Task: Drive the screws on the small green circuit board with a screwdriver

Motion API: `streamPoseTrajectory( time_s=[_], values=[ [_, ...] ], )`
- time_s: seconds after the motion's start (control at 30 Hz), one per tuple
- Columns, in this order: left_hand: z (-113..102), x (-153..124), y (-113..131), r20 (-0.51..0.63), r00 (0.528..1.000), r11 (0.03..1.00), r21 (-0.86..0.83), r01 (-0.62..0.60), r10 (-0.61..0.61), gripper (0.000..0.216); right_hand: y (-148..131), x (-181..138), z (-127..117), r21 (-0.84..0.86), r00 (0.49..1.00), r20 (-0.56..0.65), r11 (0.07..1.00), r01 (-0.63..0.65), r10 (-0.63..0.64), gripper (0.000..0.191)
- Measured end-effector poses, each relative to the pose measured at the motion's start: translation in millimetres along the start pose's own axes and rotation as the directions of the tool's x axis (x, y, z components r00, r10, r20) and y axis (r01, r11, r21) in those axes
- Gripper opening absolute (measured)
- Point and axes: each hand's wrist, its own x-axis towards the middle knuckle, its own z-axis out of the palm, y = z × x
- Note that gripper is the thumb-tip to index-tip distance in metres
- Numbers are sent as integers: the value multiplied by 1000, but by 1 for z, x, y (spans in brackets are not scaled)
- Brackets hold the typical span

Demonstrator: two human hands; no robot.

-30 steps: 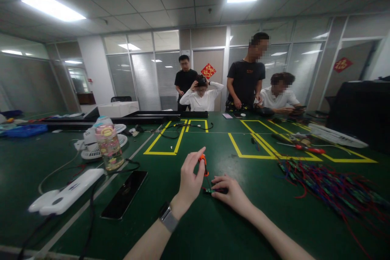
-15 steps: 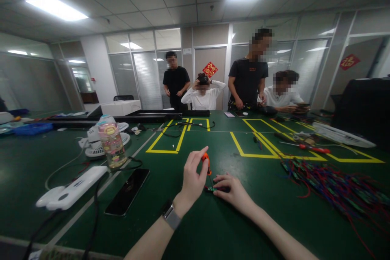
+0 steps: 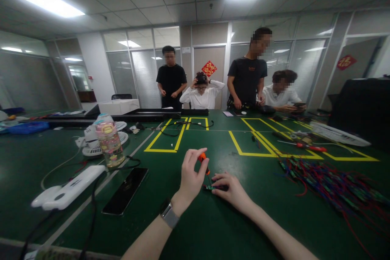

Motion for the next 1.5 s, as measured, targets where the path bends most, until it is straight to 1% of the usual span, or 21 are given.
streamPoseTrajectory(
  time_s=[0.17,0.4,0.6,0.77,0.93,1.1,1.3,1.43,1.5],
  values=[
    [-1,0,2,31,999,999,-40,-17,18,35,0,0,1,8,1000,1,1000,-3,3,14],
    [-1,1,2,10,1000,1000,-5,-10,10,27,0,0,0,1,1000,2,1000,-2,2,14],
    [0,1,2,9,1000,999,-37,-10,11,33,1,0,0,0,1000,-2,1000,-6,6,14],
    [0,1,2,-24,999,1000,3,-22,23,26,0,0,0,3,1000,4,1000,-3,3,14],
    [-1,1,2,17,1000,1000,-18,1,-1,35,-3,0,-1,4,1000,16,1000,-15,15,14],
    [-1,2,2,-27,1000,1000,24,-8,8,25,-3,0,-2,2,1000,18,1000,-12,12,14],
    [-1,1,3,4,1000,1000,-11,-9,9,35,2,0,0,6,1000,7,1000,-10,10,15],
    [-1,1,2,-34,999,1000,15,-5,6,26,2,0,1,5,1000,5,1000,-7,7,14],
    [-1,1,3,-31,999,1000,14,-4,4,26,1,0,1,3,1000,5,1000,-8,8,14]
  ],
)
